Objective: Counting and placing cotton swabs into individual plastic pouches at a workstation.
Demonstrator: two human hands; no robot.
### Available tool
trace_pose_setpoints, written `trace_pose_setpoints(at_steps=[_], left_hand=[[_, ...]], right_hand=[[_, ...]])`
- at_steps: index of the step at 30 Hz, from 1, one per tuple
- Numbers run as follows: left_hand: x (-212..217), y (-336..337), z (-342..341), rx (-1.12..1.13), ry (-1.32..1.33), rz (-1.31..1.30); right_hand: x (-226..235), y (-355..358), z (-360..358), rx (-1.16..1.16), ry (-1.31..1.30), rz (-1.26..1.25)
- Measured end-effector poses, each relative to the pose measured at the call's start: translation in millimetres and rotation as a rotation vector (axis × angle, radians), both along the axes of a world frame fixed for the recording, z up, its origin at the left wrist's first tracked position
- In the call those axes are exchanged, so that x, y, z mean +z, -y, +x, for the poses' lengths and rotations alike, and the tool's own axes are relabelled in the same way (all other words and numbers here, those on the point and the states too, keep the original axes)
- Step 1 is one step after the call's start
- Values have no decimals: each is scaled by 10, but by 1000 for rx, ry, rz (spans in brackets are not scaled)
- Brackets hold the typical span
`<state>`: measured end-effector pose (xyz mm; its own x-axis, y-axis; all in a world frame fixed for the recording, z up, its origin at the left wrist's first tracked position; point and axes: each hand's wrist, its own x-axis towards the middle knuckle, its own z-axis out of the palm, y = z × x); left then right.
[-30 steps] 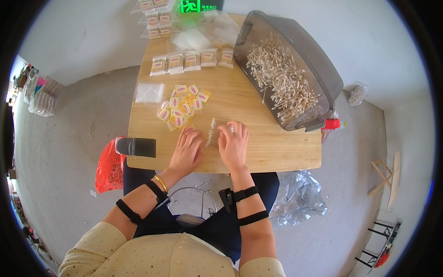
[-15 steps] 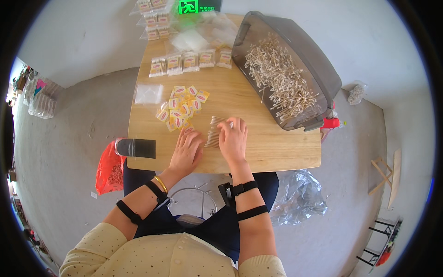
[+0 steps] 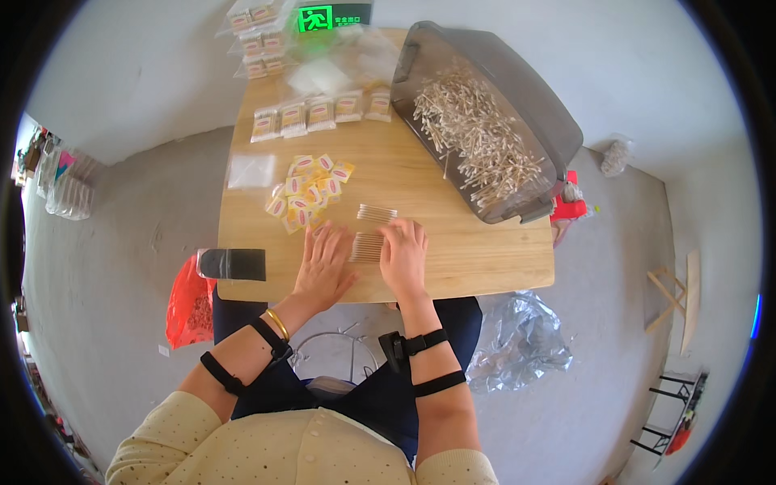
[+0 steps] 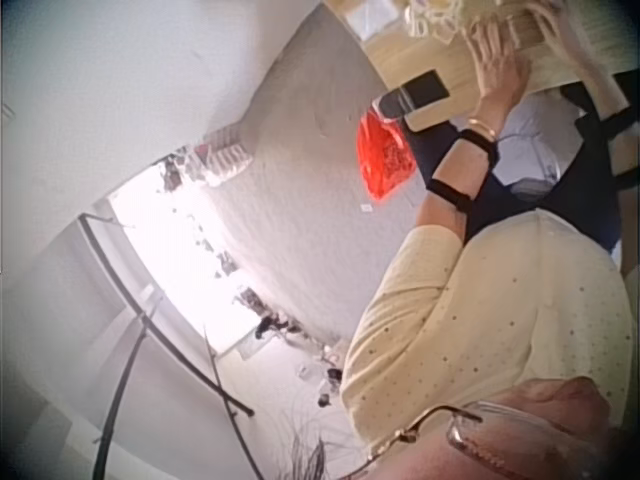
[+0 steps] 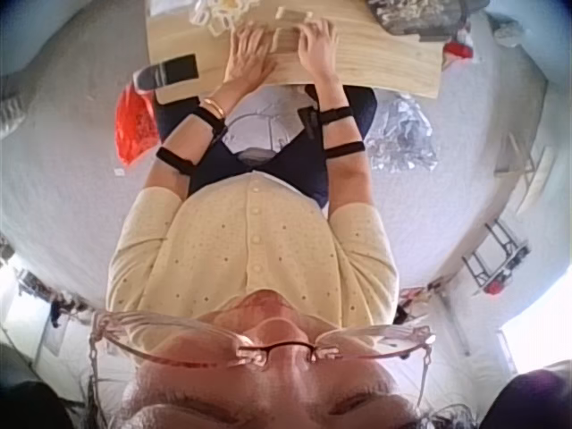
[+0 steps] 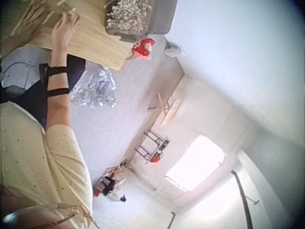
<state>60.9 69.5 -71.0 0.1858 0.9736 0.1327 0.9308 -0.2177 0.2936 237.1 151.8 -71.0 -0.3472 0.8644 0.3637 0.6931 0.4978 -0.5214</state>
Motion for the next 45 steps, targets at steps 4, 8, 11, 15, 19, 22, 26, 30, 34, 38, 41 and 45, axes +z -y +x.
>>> trace_pose_setpoints(at_steps=[4, 8, 11, 15, 19, 22, 26, 30, 34, 38, 41, 45], left_hand=[[49, -141, 114, -47, -18, 73], [42, -313, 192, -34, -21, 54], [29, -352, 162, -44, 63, -12], [54, -304, 65, -64, 103, -30], [10, -154, -84, 7, -43, -14], [-79, -54, -68, -9, -146, -32], [-128, -75, 106, -51, -179, -21], [-79, -59, 152, -34, -161, -32], [-98, -52, 151, -23, -91, -39], [-51, -67, 125, -72, 26, -123], [100, -46, 40, -54, 129, -95], [270, -104, -467, 209, 219, 157]], right_hand=[[-35, 104, 199, -116, -30, 19], [-35, 214, 374, -169, -33, -79], [-19, 305, 363, -120, -23, -108], [-32, 395, 272, 22, 127, -86], [20, 429, 227, 47, 234, -114], [-10, 433, 153, 58, 280, -128], [-189, 488, 42, 51, 396, -79], [-214, 502, 10, 40, 351, -62], [-181, 514, -1, 34, 392, -80], [-150, 481, -37, 30, 461, -88], [-103, 514, -66, 13, 518, -130], [-149, 515, -20, 6, 479, -91]])
